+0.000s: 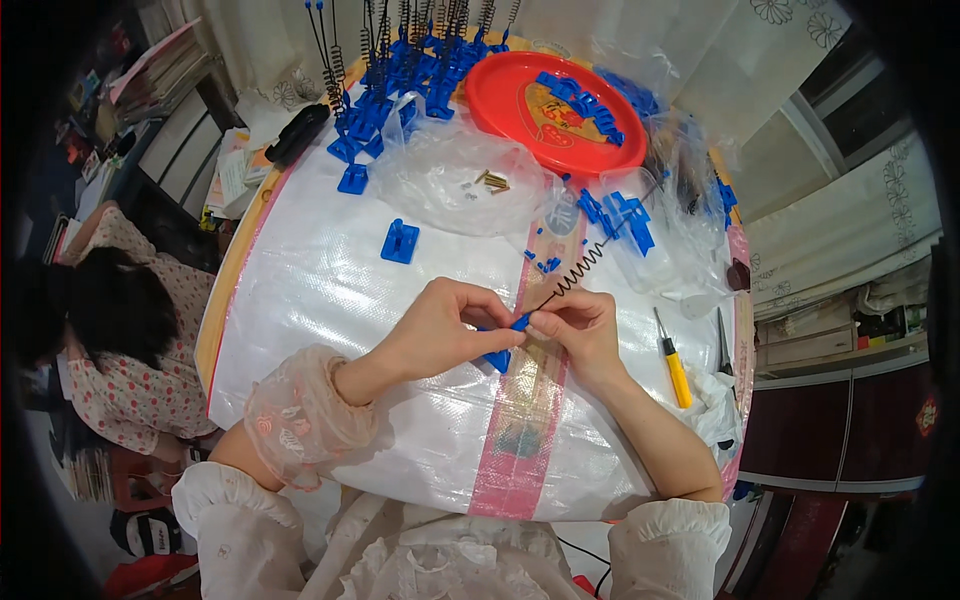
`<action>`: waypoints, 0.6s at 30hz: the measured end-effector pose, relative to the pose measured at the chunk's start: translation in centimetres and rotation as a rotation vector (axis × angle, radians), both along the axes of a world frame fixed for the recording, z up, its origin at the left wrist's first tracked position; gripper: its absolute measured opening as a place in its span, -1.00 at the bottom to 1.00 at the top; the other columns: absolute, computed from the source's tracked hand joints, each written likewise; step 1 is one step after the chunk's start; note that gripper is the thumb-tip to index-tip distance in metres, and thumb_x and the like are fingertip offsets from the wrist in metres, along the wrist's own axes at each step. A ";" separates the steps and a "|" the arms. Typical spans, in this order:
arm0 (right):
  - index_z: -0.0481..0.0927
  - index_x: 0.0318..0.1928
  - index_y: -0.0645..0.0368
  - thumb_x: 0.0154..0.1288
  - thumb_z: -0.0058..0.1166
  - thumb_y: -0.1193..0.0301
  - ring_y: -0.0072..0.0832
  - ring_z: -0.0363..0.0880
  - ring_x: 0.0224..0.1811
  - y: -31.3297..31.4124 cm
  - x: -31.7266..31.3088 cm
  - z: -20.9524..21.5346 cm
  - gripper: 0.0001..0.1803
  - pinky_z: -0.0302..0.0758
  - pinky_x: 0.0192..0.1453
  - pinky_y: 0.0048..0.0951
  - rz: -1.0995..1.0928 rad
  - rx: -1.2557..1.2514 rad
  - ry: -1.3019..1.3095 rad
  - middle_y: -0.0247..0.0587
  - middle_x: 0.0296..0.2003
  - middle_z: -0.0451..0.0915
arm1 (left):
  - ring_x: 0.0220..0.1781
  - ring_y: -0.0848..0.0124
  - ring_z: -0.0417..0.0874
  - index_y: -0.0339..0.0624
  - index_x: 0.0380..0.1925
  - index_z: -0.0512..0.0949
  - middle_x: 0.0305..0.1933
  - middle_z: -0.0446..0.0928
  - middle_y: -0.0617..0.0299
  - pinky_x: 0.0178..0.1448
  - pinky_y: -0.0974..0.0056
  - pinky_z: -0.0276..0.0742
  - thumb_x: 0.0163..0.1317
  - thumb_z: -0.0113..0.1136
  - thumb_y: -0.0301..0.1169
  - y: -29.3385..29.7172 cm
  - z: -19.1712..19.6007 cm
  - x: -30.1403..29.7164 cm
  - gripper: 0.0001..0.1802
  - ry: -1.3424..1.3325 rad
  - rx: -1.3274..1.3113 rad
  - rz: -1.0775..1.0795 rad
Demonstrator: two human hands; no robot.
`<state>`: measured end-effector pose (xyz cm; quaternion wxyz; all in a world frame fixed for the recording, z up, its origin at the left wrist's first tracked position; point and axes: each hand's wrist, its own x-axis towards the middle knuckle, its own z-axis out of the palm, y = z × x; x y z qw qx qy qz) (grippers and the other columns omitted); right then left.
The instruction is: Assembling small plastic and wire components for a light fixture at a workstation.
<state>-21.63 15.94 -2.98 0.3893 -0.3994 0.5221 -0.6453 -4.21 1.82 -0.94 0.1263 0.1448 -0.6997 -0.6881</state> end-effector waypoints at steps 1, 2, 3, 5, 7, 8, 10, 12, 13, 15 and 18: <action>0.73 -0.26 0.41 0.24 0.31 0.68 -0.50 0.70 -0.27 0.0 0.0 0.0 -0.95 0.61 -0.16 -0.48 -0.002 0.000 -0.007 -0.19 -0.29 0.68 | -0.26 0.53 0.74 -0.38 -0.31 0.71 -0.31 0.74 0.17 -0.14 0.42 0.64 0.18 0.48 -0.48 -0.1 0.2 -0.1 -0.83 -0.019 0.006 0.001; 0.73 -0.26 0.42 0.24 0.30 0.69 -0.47 0.72 -0.27 0.1 -0.1 -0.1 -0.94 0.63 -0.16 -0.46 0.000 -0.003 -0.016 -0.16 -0.29 0.68 | -0.25 0.53 0.74 -0.37 -0.31 0.71 -0.31 0.74 0.18 -0.13 0.41 0.65 0.18 0.48 -0.48 0.0 0.5 -0.1 -0.83 -0.036 0.015 0.000; 0.73 -0.26 0.42 0.24 0.30 0.69 -0.47 0.72 -0.27 0.1 0.0 0.0 -0.94 0.63 -0.16 -0.45 0.005 -0.001 -0.028 -0.16 -0.29 0.68 | -0.24 0.53 0.74 -0.37 -0.31 0.72 -0.30 0.74 0.18 -0.11 0.41 0.65 0.18 0.48 -0.48 0.0 0.6 0.0 -0.83 -0.053 0.024 0.000; 0.73 -0.26 0.43 0.24 0.31 0.70 -0.47 0.72 -0.27 0.2 0.1 0.3 -0.93 0.63 -0.16 -0.45 0.014 -0.002 -0.048 -0.15 -0.29 0.68 | -0.23 0.53 0.74 -0.36 -0.30 0.72 -0.30 0.74 0.19 -0.09 0.40 0.65 0.17 0.49 -0.48 0.0 0.4 -0.1 -0.83 -0.034 -0.009 0.004; 0.73 -0.26 0.43 0.23 0.32 0.69 -0.47 0.72 -0.27 0.2 0.1 0.2 -0.93 0.63 -0.17 -0.46 0.006 -0.011 -0.016 -0.16 -0.28 0.68 | -0.22 0.53 0.73 -0.35 -0.30 0.73 -0.29 0.75 0.19 -0.08 0.39 0.65 0.16 0.49 -0.49 0.0 0.4 -0.1 -0.83 -0.021 -0.029 0.009; 0.73 -0.25 0.43 0.23 0.32 0.69 -0.47 0.72 -0.27 0.3 0.0 0.1 -0.92 0.63 -0.17 -0.46 -0.001 -0.013 -0.001 -0.16 -0.28 0.68 | -0.22 0.53 0.73 -0.35 -0.30 0.73 -0.29 0.75 0.20 -0.07 0.39 0.65 0.16 0.49 -0.49 0.1 0.3 -0.1 -0.83 -0.020 -0.029 0.011; 0.73 -0.25 0.43 0.22 0.33 0.68 -0.49 0.70 -0.27 0.2 0.0 -0.1 -0.91 0.63 -0.17 -0.46 -0.009 -0.023 0.022 -0.18 -0.27 0.67 | -0.21 0.53 0.73 -0.33 -0.30 0.73 -0.28 0.75 0.21 -0.06 0.39 0.65 0.16 0.49 -0.49 0.1 0.4 -0.2 -0.84 -0.030 -0.025 0.010; 0.73 -0.25 0.42 0.22 0.35 0.68 -0.50 0.69 -0.28 0.1 0.0 -0.1 -0.91 0.62 -0.17 -0.47 -0.007 -0.032 0.024 -0.19 -0.27 0.66 | -0.18 0.53 0.73 -0.30 -0.27 0.74 -0.27 0.75 0.23 -0.05 0.40 0.64 0.16 0.49 -0.50 0.1 0.6 -0.1 -0.84 -0.057 -0.020 0.010; 0.73 -0.25 0.42 0.22 0.35 0.67 -0.50 0.69 -0.28 0.1 0.0 0.0 -0.90 0.61 -0.18 -0.48 -0.003 -0.034 0.017 -0.20 -0.27 0.65 | -0.19 0.53 0.73 -0.31 -0.28 0.74 -0.27 0.75 0.23 -0.06 0.40 0.64 0.16 0.50 -0.50 0.1 0.5 0.0 -0.84 -0.057 -0.023 0.013; 0.73 -0.25 0.42 0.21 0.36 0.67 -0.51 0.68 -0.28 0.1 0.1 0.1 -0.90 0.61 -0.18 -0.48 0.001 -0.038 0.016 -0.21 -0.27 0.65 | -0.20 0.52 0.73 -0.32 -0.28 0.73 -0.27 0.74 0.22 -0.07 0.40 0.65 0.15 0.50 -0.50 0.1 0.3 -0.1 -0.83 -0.052 -0.030 0.020; 0.74 -0.25 0.41 0.21 0.36 0.66 -0.53 0.67 -0.28 0.1 0.1 0.0 -0.90 0.60 -0.18 -0.48 -0.002 -0.042 0.028 -0.22 -0.28 0.64 | -0.28 0.56 0.72 -0.31 -0.33 0.74 -0.34 0.74 0.22 -0.18 0.44 0.61 0.15 0.51 -0.47 0.3 0.3 -0.2 -0.84 -0.033 -0.002 0.044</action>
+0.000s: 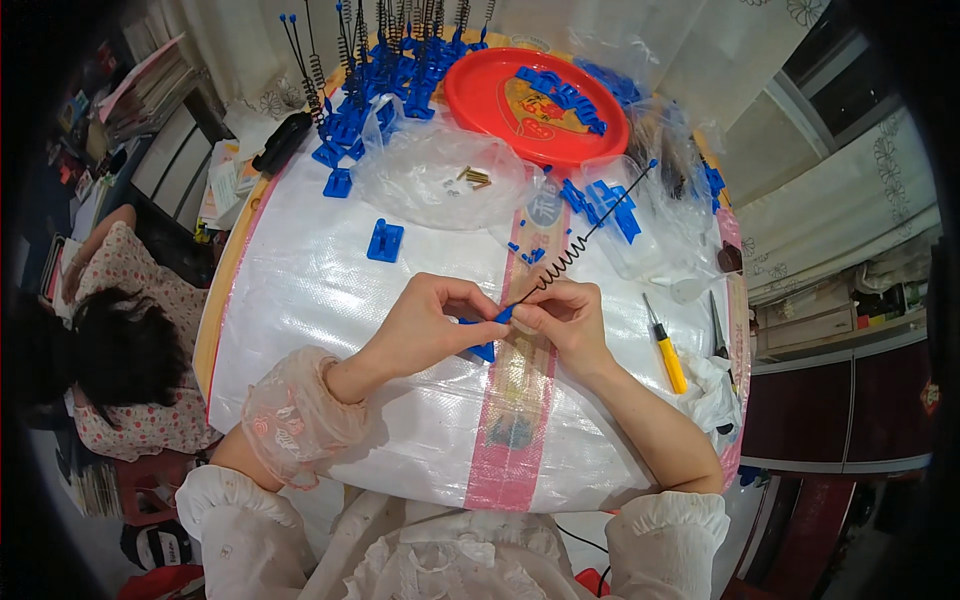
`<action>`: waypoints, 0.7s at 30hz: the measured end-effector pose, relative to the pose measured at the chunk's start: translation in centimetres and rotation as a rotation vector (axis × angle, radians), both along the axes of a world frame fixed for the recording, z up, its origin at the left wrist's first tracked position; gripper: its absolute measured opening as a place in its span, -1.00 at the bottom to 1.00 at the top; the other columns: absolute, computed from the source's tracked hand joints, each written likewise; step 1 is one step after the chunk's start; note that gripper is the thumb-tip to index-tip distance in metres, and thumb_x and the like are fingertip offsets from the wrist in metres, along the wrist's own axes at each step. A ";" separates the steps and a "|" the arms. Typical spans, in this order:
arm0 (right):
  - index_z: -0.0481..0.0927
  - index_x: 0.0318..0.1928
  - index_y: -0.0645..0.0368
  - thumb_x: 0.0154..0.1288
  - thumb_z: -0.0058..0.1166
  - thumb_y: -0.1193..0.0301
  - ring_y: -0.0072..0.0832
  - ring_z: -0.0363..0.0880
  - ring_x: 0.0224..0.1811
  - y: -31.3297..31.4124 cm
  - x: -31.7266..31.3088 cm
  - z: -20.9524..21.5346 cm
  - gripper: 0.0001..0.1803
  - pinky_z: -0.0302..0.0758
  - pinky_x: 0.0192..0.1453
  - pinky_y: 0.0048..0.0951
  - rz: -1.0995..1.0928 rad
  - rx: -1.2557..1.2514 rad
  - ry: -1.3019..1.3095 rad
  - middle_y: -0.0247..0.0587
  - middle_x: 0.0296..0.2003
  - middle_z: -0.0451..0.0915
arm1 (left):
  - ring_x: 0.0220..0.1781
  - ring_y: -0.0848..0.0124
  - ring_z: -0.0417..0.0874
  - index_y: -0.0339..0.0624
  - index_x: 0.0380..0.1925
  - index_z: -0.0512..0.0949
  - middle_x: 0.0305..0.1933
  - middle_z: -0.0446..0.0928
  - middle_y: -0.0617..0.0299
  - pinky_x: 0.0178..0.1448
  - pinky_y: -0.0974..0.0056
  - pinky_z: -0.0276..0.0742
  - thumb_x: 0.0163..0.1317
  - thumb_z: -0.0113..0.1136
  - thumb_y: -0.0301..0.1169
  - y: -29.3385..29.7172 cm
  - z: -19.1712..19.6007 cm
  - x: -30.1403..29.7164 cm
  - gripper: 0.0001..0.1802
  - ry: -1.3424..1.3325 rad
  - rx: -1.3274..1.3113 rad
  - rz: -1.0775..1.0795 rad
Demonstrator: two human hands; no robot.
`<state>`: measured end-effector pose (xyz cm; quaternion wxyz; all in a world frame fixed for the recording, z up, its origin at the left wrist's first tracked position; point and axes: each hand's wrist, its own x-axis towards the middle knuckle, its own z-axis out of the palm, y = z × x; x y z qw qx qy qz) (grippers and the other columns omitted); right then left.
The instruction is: Assembling small plastic and wire components for a light fixture at a workstation.
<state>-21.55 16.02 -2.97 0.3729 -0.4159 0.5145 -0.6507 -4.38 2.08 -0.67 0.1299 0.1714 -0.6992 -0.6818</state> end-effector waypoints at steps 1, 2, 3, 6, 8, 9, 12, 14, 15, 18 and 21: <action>0.74 -0.25 0.41 0.21 0.36 0.66 -0.53 0.67 -0.27 0.0 -0.1 -0.1 -0.90 0.60 -0.18 -0.48 -0.001 0.001 0.006 -0.23 -0.28 0.64 | -0.29 0.56 0.72 -0.31 -0.33 0.74 -0.34 0.74 0.23 -0.18 0.44 0.61 0.15 0.51 -0.46 0.0 0.0 0.0 -0.84 0.005 -0.003 -0.001; 0.74 -0.25 0.40 0.21 0.36 0.66 -0.53 0.67 -0.27 0.0 -0.1 -0.1 -0.90 0.59 -0.18 -0.48 -0.001 0.002 0.012 -0.23 -0.28 0.64 | -0.29 0.56 0.72 -0.31 -0.33 0.74 -0.34 0.74 0.23 -0.19 0.44 0.61 0.15 0.51 -0.46 0.0 -0.1 0.0 -0.84 0.010 -0.005 0.000; 0.74 -0.25 0.40 0.21 0.36 0.66 -0.53 0.67 -0.27 0.0 -0.1 -0.1 -0.90 0.60 -0.18 -0.48 -0.005 0.005 0.008 -0.23 -0.28 0.64 | -0.29 0.57 0.72 -0.31 -0.33 0.74 -0.35 0.74 0.23 -0.19 0.45 0.61 0.15 0.51 -0.46 0.0 -0.1 0.0 -0.84 0.014 -0.008 0.001; 0.73 -0.26 0.40 0.20 0.37 0.66 -0.53 0.67 -0.27 0.0 0.0 0.0 -0.90 0.59 -0.18 -0.48 -0.010 0.012 0.005 -0.23 -0.29 0.64 | -0.29 0.56 0.72 -0.31 -0.33 0.74 -0.34 0.74 0.23 -0.18 0.44 0.61 0.15 0.51 -0.46 0.0 -0.1 0.1 -0.84 0.011 -0.011 -0.003; 0.73 -0.26 0.40 0.20 0.37 0.67 -0.53 0.67 -0.27 0.0 0.1 0.2 -0.90 0.59 -0.18 -0.48 -0.008 0.010 0.011 -0.23 -0.29 0.64 | -0.29 0.56 0.72 -0.31 -0.33 0.74 -0.34 0.74 0.23 -0.18 0.44 0.61 0.15 0.51 -0.47 0.0 -0.3 0.0 -0.84 0.040 -0.022 -0.005; 0.73 -0.26 0.40 0.20 0.37 0.67 -0.53 0.67 -0.27 0.0 0.2 0.2 -0.90 0.59 -0.18 -0.48 -0.008 0.010 0.011 -0.22 -0.29 0.64 | -0.29 0.56 0.72 -0.31 -0.33 0.74 -0.34 0.74 0.22 -0.18 0.44 0.61 0.15 0.51 -0.47 0.0 -0.4 0.0 -0.84 0.054 -0.027 -0.006; 0.73 -0.26 0.40 0.20 0.36 0.67 -0.53 0.67 -0.28 0.0 0.2 0.2 -0.90 0.59 -0.19 -0.48 -0.007 0.010 0.014 -0.22 -0.29 0.63 | -0.22 0.53 0.73 -0.32 -0.29 0.73 -0.27 0.74 0.22 -0.10 0.43 0.64 0.14 0.51 -0.50 -0.1 -0.1 0.2 -0.83 0.008 -0.036 -0.025; 0.73 -0.26 0.40 0.20 0.35 0.67 -0.52 0.66 -0.28 0.1 0.3 0.4 -0.91 0.59 -0.19 -0.48 -0.008 0.010 0.021 -0.22 -0.29 0.64 | -0.23 0.54 0.73 -0.32 -0.30 0.73 -0.28 0.74 0.23 -0.10 0.43 0.64 0.14 0.52 -0.50 0.0 -0.2 0.1 -0.83 0.002 -0.014 -0.025; 0.73 -0.26 0.40 0.20 0.35 0.67 -0.52 0.66 -0.27 0.1 0.2 0.3 -0.91 0.59 -0.19 -0.48 -0.005 0.014 0.025 -0.22 -0.29 0.63 | -0.23 0.54 0.73 -0.31 -0.30 0.73 -0.28 0.74 0.23 -0.10 0.43 0.64 0.14 0.52 -0.50 0.0 -0.2 0.1 -0.83 -0.001 -0.003 -0.026; 0.72 -0.27 0.40 0.20 0.35 0.67 -0.53 0.66 -0.27 0.1 0.1 0.2 -0.91 0.58 -0.19 -0.49 0.004 0.020 0.016 -0.22 -0.28 0.63 | -0.24 0.55 0.73 -0.31 -0.30 0.74 -0.29 0.74 0.24 -0.10 0.44 0.63 0.14 0.52 -0.49 0.0 0.1 0.2 -0.83 -0.016 0.007 -0.022; 0.72 -0.28 0.40 0.21 0.35 0.67 -0.53 0.66 -0.28 0.0 0.2 0.2 -0.92 0.58 -0.20 -0.49 0.006 0.013 -0.008 -0.22 -0.28 0.63 | -0.25 0.55 0.73 -0.31 -0.29 0.74 -0.29 0.74 0.24 -0.11 0.44 0.63 0.14 0.52 -0.49 0.1 0.2 0.2 -0.83 -0.014 -0.006 -0.019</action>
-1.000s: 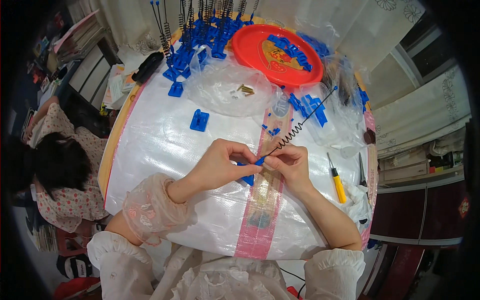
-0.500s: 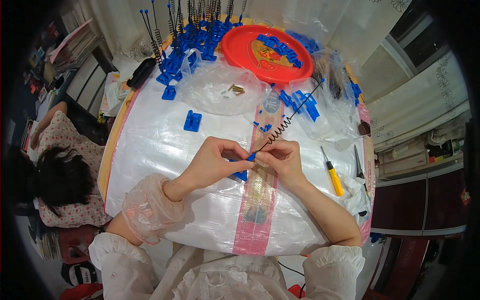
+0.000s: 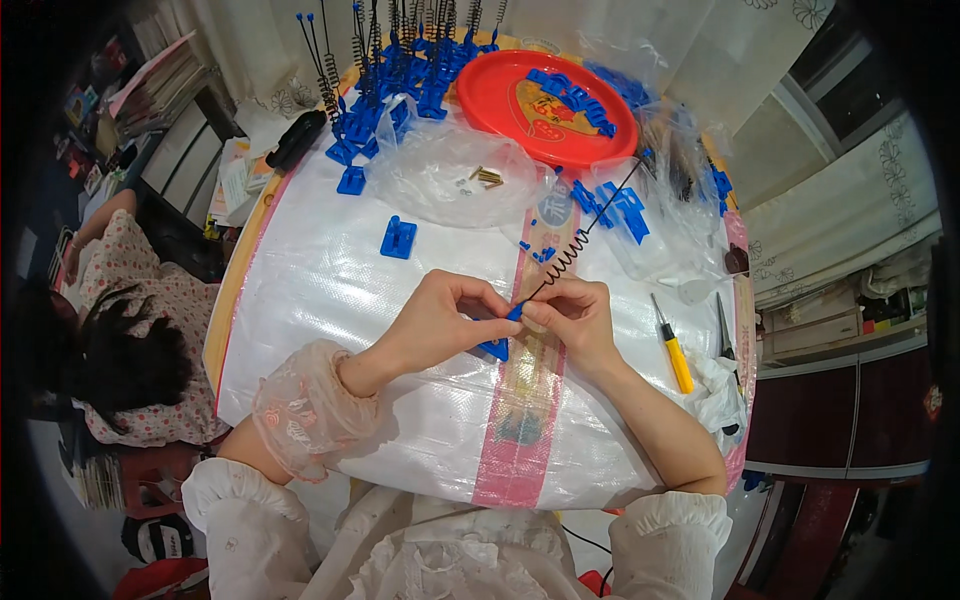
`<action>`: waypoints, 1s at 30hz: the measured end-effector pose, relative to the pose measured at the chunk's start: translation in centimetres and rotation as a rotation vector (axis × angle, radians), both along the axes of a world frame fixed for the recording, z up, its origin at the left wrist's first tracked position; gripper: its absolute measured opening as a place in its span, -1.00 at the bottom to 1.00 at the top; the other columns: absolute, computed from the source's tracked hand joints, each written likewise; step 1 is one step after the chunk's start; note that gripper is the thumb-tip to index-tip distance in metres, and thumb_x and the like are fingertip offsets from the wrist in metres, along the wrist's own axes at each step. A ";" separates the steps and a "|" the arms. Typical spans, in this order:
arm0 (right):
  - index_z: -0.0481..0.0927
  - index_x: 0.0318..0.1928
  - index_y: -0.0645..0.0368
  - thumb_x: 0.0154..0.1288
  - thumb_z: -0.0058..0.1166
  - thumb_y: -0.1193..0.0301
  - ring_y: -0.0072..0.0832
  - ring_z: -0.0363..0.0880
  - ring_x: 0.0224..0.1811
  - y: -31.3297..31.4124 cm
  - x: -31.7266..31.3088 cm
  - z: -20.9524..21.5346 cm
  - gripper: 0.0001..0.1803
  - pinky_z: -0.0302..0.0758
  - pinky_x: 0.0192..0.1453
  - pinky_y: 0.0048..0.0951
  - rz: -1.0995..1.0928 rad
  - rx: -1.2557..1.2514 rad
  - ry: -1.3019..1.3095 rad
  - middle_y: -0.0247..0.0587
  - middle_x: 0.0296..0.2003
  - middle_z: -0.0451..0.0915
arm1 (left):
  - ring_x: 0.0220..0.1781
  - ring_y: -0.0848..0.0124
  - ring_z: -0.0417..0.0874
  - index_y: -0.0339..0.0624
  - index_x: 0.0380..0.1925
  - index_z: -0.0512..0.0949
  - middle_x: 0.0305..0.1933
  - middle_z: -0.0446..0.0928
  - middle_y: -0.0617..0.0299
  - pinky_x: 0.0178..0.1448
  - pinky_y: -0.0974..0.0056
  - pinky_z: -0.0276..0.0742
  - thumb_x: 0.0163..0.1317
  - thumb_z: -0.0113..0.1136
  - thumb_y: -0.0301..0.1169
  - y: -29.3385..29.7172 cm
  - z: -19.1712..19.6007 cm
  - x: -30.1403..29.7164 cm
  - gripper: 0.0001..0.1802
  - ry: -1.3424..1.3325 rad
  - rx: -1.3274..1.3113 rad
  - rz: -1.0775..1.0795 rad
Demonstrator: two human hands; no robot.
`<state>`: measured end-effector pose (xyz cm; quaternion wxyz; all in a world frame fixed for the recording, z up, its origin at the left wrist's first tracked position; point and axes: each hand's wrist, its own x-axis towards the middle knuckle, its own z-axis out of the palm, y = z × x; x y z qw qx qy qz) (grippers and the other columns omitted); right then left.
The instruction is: Assembling small plastic and wire components for a light fixture at a workstation.
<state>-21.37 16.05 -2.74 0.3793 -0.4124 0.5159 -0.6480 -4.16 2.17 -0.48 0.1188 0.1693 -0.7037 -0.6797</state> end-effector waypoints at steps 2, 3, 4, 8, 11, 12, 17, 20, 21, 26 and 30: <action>0.72 -0.28 0.40 0.21 0.35 0.68 -0.54 0.65 -0.28 -0.1 0.0 0.0 -0.92 0.58 -0.20 -0.49 -0.001 -0.011 0.017 -0.22 -0.28 0.63 | -0.28 0.55 0.73 -0.32 -0.30 0.73 -0.32 0.74 0.22 -0.16 0.45 0.63 0.16 0.51 -0.49 0.0 -0.2 0.0 -0.84 0.032 -0.011 0.005; 0.72 -0.27 0.38 0.22 0.35 0.66 -0.55 0.67 -0.28 -0.1 0.0 -0.1 -0.92 0.59 -0.18 -0.50 -0.004 -0.018 0.022 -0.22 -0.29 0.67 | -0.30 0.55 0.73 -0.32 -0.31 0.73 -0.33 0.74 0.22 -0.19 0.45 0.63 0.16 0.50 -0.49 0.0 -0.2 0.0 -0.85 0.049 -0.017 0.008; 0.73 -0.26 0.36 0.22 0.36 0.64 -0.56 0.68 -0.28 -0.2 0.0 -0.2 -0.92 0.59 -0.15 -0.51 -0.006 -0.024 0.027 -0.22 -0.30 0.70 | -0.29 0.55 0.73 -0.32 -0.30 0.73 -0.32 0.74 0.21 -0.16 0.45 0.64 0.16 0.50 -0.50 0.0 -0.2 0.0 -0.85 0.038 0.006 0.001; 0.72 -0.27 0.39 0.22 0.34 0.68 -0.54 0.65 -0.28 -0.1 -0.1 -0.3 -0.92 0.57 -0.21 -0.50 -0.002 -0.017 0.020 -0.23 -0.28 0.63 | -0.26 0.54 0.73 -0.33 -0.27 0.74 -0.29 0.75 0.20 -0.11 0.43 0.65 0.17 0.49 -0.52 0.0 -0.1 0.0 -0.85 0.018 0.021 -0.012; 0.72 -0.27 0.39 0.23 0.32 0.68 -0.54 0.64 -0.28 -0.1 0.1 -0.2 -0.93 0.56 -0.21 -0.49 -0.024 -0.023 0.005 -0.23 -0.29 0.63 | -0.26 0.54 0.73 -0.33 -0.26 0.74 -0.29 0.75 0.20 -0.11 0.43 0.65 0.17 0.48 -0.52 0.0 0.0 0.0 -0.85 0.019 0.012 -0.014; 0.72 -0.27 0.39 0.23 0.32 0.68 -0.54 0.64 -0.28 -0.1 0.1 -0.2 -0.94 0.56 -0.20 -0.49 -0.024 -0.019 0.020 -0.23 -0.29 0.63 | -0.25 0.54 0.73 -0.34 -0.26 0.74 -0.29 0.75 0.20 -0.11 0.42 0.65 0.18 0.48 -0.52 0.0 0.0 0.0 -0.85 0.020 0.018 -0.018; 0.72 -0.27 0.39 0.25 0.30 0.67 -0.53 0.64 -0.26 -0.1 -0.1 -0.1 -0.95 0.55 -0.17 -0.48 -0.007 -0.002 0.054 -0.23 -0.29 0.64 | -0.25 0.54 0.73 -0.33 -0.26 0.74 -0.28 0.75 0.20 -0.10 0.42 0.65 0.18 0.48 -0.52 -0.1 -0.2 0.0 -0.85 0.023 0.024 -0.013; 0.72 -0.27 0.39 0.25 0.30 0.67 -0.54 0.63 -0.25 -0.1 -0.1 0.0 -0.95 0.55 -0.17 -0.48 0.003 0.005 0.034 -0.23 -0.28 0.64 | -0.24 0.54 0.73 -0.34 -0.26 0.74 -0.28 0.75 0.20 -0.09 0.42 0.66 0.18 0.47 -0.52 -0.1 -0.3 0.0 -0.85 0.020 0.018 -0.014; 0.72 -0.27 0.39 0.25 0.31 0.66 -0.54 0.63 -0.25 -0.1 -0.1 -0.1 -0.95 0.55 -0.17 -0.48 -0.004 0.004 0.041 -0.23 -0.28 0.64 | -0.24 0.54 0.73 -0.34 -0.26 0.74 -0.27 0.75 0.20 -0.09 0.42 0.66 0.19 0.47 -0.52 -0.1 -0.3 0.0 -0.85 0.017 0.017 -0.015; 0.73 -0.28 0.38 0.25 0.32 0.65 -0.56 0.62 -0.26 -0.1 -0.1 -0.2 -0.95 0.55 -0.17 -0.49 -0.025 0.009 0.070 -0.24 -0.29 0.65 | -0.34 0.56 0.72 -0.35 -0.30 0.73 -0.36 0.74 0.20 -0.23 0.46 0.62 0.19 0.48 -0.49 0.0 -0.4 -0.1 -0.85 0.053 0.026 -0.004; 0.72 -0.28 0.38 0.25 0.33 0.65 -0.57 0.62 -0.27 -0.2 -0.1 -0.2 -0.95 0.54 -0.17 -0.49 -0.015 -0.004 0.052 -0.24 -0.30 0.66 | -0.34 0.56 0.72 -0.35 -0.30 0.73 -0.36 0.74 0.20 -0.23 0.46 0.62 0.18 0.48 -0.49 -0.1 -0.4 -0.1 -0.84 0.048 0.024 -0.008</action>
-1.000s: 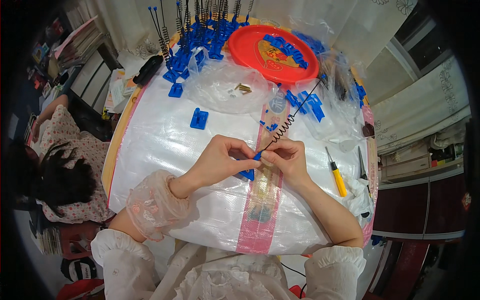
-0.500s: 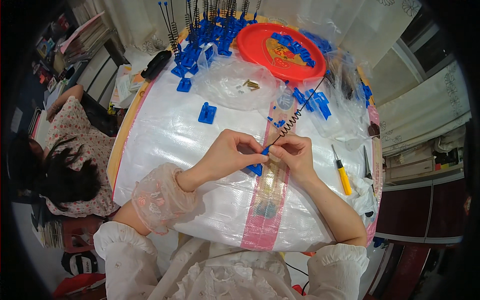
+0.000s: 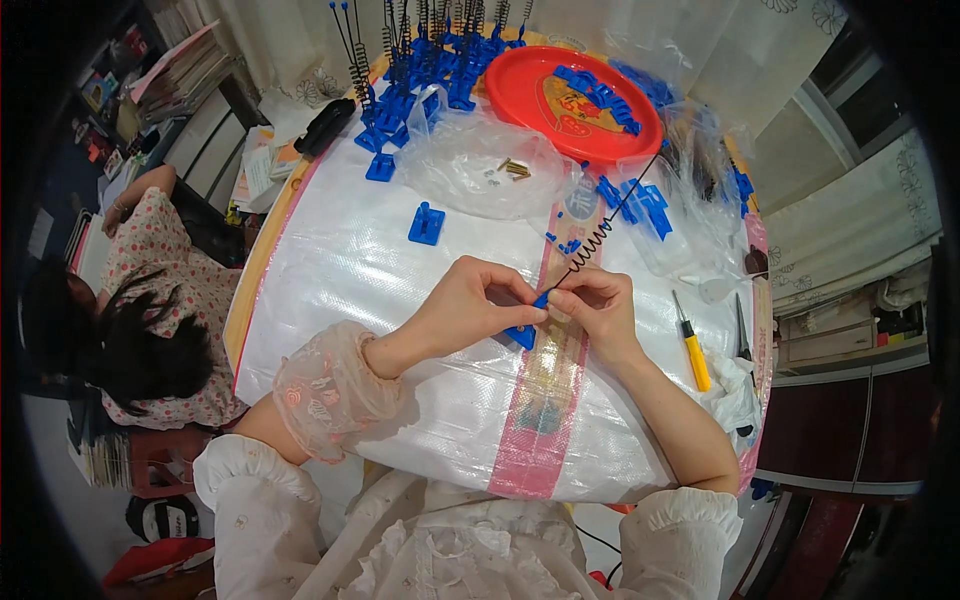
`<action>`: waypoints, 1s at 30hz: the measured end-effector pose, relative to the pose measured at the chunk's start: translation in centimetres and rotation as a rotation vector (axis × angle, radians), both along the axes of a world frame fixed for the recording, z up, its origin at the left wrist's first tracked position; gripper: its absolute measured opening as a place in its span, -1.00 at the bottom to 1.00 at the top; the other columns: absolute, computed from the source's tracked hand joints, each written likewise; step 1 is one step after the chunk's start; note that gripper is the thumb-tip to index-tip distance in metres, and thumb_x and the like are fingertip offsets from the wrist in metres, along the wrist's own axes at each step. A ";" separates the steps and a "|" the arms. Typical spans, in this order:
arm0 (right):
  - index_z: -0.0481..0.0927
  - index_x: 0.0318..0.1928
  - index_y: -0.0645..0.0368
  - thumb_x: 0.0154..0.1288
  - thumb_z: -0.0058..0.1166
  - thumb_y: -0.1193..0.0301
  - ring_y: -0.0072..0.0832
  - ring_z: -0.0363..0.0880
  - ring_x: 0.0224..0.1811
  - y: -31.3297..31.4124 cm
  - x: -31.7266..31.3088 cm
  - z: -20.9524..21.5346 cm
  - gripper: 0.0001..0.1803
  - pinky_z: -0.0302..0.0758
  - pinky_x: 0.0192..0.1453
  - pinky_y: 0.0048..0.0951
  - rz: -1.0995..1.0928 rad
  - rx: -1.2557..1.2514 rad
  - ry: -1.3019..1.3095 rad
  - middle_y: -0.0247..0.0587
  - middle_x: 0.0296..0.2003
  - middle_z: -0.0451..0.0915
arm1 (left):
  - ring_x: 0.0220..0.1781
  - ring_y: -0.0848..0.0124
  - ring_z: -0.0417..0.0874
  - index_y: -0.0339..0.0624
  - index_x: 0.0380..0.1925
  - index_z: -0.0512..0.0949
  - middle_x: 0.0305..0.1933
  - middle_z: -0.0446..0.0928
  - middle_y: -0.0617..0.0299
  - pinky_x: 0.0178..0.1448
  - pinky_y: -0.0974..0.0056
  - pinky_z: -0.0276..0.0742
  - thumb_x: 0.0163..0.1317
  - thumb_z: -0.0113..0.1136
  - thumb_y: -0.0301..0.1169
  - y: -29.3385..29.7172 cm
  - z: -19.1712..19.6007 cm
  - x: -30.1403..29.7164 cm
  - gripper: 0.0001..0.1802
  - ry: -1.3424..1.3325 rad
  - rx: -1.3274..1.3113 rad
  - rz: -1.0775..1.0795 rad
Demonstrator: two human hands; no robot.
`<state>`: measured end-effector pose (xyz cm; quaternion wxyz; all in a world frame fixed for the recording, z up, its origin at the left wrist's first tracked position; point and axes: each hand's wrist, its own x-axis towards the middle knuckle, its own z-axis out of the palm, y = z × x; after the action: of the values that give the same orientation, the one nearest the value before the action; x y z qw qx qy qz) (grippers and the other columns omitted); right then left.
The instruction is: Assembling small plastic and wire components for a light fixture at a workstation.
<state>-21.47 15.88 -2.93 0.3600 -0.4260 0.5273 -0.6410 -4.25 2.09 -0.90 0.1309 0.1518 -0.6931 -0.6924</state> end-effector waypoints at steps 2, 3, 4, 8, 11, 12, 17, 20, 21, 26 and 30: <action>0.72 -0.28 0.38 0.25 0.33 0.64 -0.57 0.61 -0.27 0.0 -0.1 -0.1 -0.95 0.53 -0.17 -0.50 0.006 -0.003 -0.004 -0.25 -0.29 0.66 | -0.33 0.56 0.72 -0.35 -0.30 0.73 -0.36 0.74 0.20 -0.22 0.46 0.62 0.18 0.48 -0.49 0.0 0.0 0.0 -0.84 0.008 -0.008 0.002; 0.72 -0.28 0.38 0.25 0.33 0.64 -0.57 0.61 -0.27 -0.1 -0.1 -0.1 -0.96 0.53 -0.18 -0.50 0.008 -0.006 -0.004 -0.25 -0.29 0.66 | -0.33 0.56 0.72 -0.35 -0.30 0.73 -0.35 0.74 0.20 -0.22 0.46 0.62 0.18 0.48 -0.49 0.0 0.0 0.0 -0.84 0.013 -0.011 0.003; 0.72 -0.28 0.37 0.25 0.33 0.64 -0.57 0.61 -0.27 -0.1 0.0 -0.1 -0.96 0.53 -0.18 -0.50 0.009 -0.010 -0.003 -0.25 -0.29 0.67 | -0.33 0.56 0.72 -0.35 -0.30 0.73 -0.35 0.74 0.20 -0.22 0.46 0.62 0.18 0.48 -0.49 0.0 0.0 0.0 -0.84 0.019 -0.018 0.005; 0.73 -0.28 0.36 0.25 0.33 0.64 -0.58 0.61 -0.28 -0.1 0.1 0.1 -0.96 0.53 -0.17 -0.50 0.007 -0.001 -0.019 -0.25 -0.31 0.67 | -0.31 0.56 0.72 -0.36 -0.30 0.73 -0.34 0.74 0.20 -0.20 0.45 0.62 0.18 0.48 -0.49 -0.1 -0.3 -0.1 -0.85 0.033 -0.034 0.007; 0.73 -0.28 0.36 0.25 0.33 0.64 -0.58 0.61 -0.28 -0.1 0.0 0.1 -0.96 0.53 -0.17 -0.50 0.009 -0.016 -0.010 -0.26 -0.31 0.67 | -0.31 0.56 0.72 -0.36 -0.30 0.73 -0.34 0.74 0.21 -0.19 0.45 0.62 0.18 0.49 -0.49 -0.1 -0.3 -0.2 -0.85 0.034 -0.022 0.008; 0.73 -0.29 0.36 0.25 0.33 0.64 -0.58 0.61 -0.28 -0.2 0.0 0.1 -0.96 0.53 -0.17 -0.50 0.011 -0.017 -0.008 -0.26 -0.31 0.66 | -0.31 0.56 0.72 -0.36 -0.30 0.73 -0.33 0.74 0.21 -0.19 0.45 0.62 0.18 0.49 -0.49 -0.1 -0.3 -0.2 -0.84 0.035 -0.017 0.009; 0.73 -0.29 0.37 0.25 0.33 0.64 -0.58 0.61 -0.28 0.0 0.1 0.3 -0.96 0.53 -0.18 -0.50 0.013 0.007 -0.025 -0.25 -0.31 0.66 | -0.30 0.55 0.72 -0.35 -0.30 0.74 -0.33 0.74 0.20 -0.17 0.44 0.62 0.18 0.49 -0.49 0.0 -0.1 -0.1 -0.84 0.018 -0.020 0.009; 0.73 -0.29 0.37 0.24 0.33 0.64 -0.58 0.61 -0.28 -0.1 -0.1 0.0 -0.96 0.52 -0.18 -0.50 0.007 0.006 -0.010 -0.25 -0.31 0.65 | -0.29 0.55 0.72 -0.35 -0.30 0.74 -0.33 0.74 0.21 -0.16 0.44 0.62 0.18 0.49 -0.48 0.0 -0.2 -0.1 -0.84 0.022 -0.037 0.015; 0.73 -0.29 0.37 0.24 0.33 0.64 -0.58 0.61 -0.28 -0.1 0.0 0.0 -0.96 0.52 -0.18 -0.50 0.001 0.009 -0.022 -0.25 -0.31 0.65 | -0.28 0.55 0.72 -0.34 -0.30 0.74 -0.33 0.74 0.21 -0.15 0.43 0.62 0.18 0.49 -0.48 0.0 -0.3 -0.1 -0.84 0.026 -0.045 0.019; 0.72 -0.29 0.38 0.23 0.32 0.66 -0.57 0.62 -0.28 -0.1 0.2 0.4 -0.96 0.53 -0.17 -0.50 -0.012 0.020 -0.021 -0.25 -0.31 0.65 | -0.26 0.53 0.72 -0.32 -0.28 0.75 -0.30 0.75 0.21 -0.10 0.42 0.62 0.19 0.47 -0.49 0.0 0.1 -0.1 -0.86 0.005 -0.044 0.005; 0.71 -0.30 0.37 0.23 0.32 0.66 -0.58 0.62 -0.28 -0.1 0.2 0.5 -0.96 0.53 -0.17 -0.50 -0.008 0.025 -0.048 -0.26 -0.30 0.65 | -0.29 0.54 0.72 -0.32 -0.29 0.75 -0.32 0.75 0.21 -0.13 0.43 0.62 0.20 0.47 -0.48 0.0 -0.1 -0.2 -0.86 0.010 -0.051 0.010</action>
<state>-21.25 15.81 -2.41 0.3753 -0.4039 0.5283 -0.6457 -4.47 2.07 -0.97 0.1417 0.1483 -0.7091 -0.6746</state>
